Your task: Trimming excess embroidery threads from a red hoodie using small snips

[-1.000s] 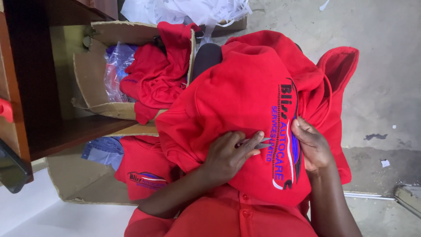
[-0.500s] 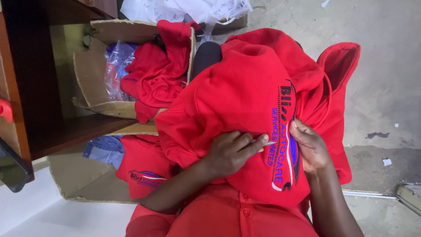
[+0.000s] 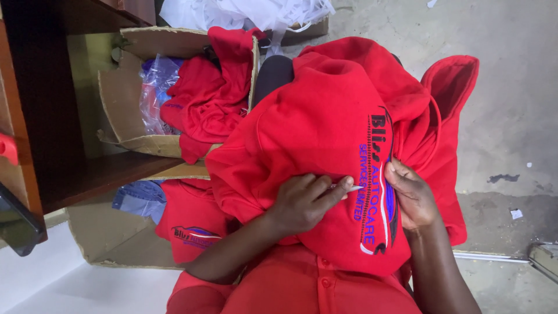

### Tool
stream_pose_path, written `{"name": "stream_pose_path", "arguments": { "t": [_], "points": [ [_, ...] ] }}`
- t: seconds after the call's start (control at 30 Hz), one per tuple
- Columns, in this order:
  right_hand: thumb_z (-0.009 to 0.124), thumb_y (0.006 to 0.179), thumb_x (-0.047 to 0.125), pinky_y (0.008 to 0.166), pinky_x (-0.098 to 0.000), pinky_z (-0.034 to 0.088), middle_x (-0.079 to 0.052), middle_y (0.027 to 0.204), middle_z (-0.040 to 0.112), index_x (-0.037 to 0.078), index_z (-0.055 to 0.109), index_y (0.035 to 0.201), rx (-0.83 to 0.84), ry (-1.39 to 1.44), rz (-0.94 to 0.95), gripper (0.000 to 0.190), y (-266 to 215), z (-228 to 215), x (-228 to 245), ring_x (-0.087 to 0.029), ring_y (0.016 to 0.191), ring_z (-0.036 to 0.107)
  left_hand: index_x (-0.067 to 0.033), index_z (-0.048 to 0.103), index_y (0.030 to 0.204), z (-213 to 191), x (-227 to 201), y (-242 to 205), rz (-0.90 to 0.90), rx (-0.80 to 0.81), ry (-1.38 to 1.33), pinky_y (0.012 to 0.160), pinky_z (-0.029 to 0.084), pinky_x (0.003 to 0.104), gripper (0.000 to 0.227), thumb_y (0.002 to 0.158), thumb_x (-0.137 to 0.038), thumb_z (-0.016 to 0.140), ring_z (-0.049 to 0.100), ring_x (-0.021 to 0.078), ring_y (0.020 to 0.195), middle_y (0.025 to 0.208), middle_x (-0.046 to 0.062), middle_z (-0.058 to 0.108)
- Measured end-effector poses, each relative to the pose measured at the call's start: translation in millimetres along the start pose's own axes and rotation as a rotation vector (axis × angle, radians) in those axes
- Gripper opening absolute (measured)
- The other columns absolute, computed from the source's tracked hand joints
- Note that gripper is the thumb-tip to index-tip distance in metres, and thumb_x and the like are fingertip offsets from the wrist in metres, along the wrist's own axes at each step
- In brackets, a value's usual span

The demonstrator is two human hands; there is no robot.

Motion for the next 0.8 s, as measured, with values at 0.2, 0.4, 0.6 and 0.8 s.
{"name": "stream_pose_path", "arguments": {
  "t": [0.2,0.4,0.6,0.8],
  "points": [
    [0.051,0.099,0.016,0.084,-0.0704,0.056,-0.033,0.118,0.067,-0.001,0.055,0.143,0.005,-0.02,0.006,0.047,6,-8,-2,-0.049,0.106,0.069,-0.0095,0.074,0.124,9,3,-10,-0.085,-0.02,-0.125,0.057,0.054,0.032,0.028,0.1,-0.023,0.071,0.062,0.0203,0.066,0.088,0.007,0.061],
    [0.052,0.1,0.016,0.083,-0.0679,0.058,-0.033,0.117,0.068,-0.003,0.057,0.139,0.025,0.005,-0.027,0.044,12,-16,-8,-0.048,0.103,0.071,-0.014,0.067,0.136,-7,12,1,-0.279,0.096,-0.52,0.068,0.059,0.033,0.036,0.104,-0.029,0.064,0.07,0.0225,0.079,0.094,0.006,0.065],
    [0.062,0.096,0.021,0.09,-0.0386,0.059,-0.019,0.122,0.073,0.002,0.063,0.136,-0.034,-0.166,-0.095,0.045,-6,14,7,-0.026,0.098,0.072,-0.013,0.069,0.126,-38,-27,13,-0.252,0.899,-1.299,0.095,0.055,0.032,0.036,0.109,-0.038,0.05,0.073,0.0216,0.103,0.115,0.009,0.074],
    [0.042,0.106,0.047,0.091,-0.0306,0.054,-0.008,0.113,0.072,0.004,0.069,0.123,-0.175,-0.534,-0.232,0.053,-22,34,23,-0.016,0.101,0.067,0.0013,0.034,0.157,5,-12,-14,-0.231,0.309,-0.653,0.135,0.017,0.052,0.049,0.109,0.002,0.043,0.027,0.0408,0.159,0.165,0.024,0.033]
  ]
}}
Point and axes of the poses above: each hand's wrist, its own y-axis towards the middle knuckle, its own z-axis out of the palm, x = y × z, the point moved 3 cm from there along y, towards the middle knuckle
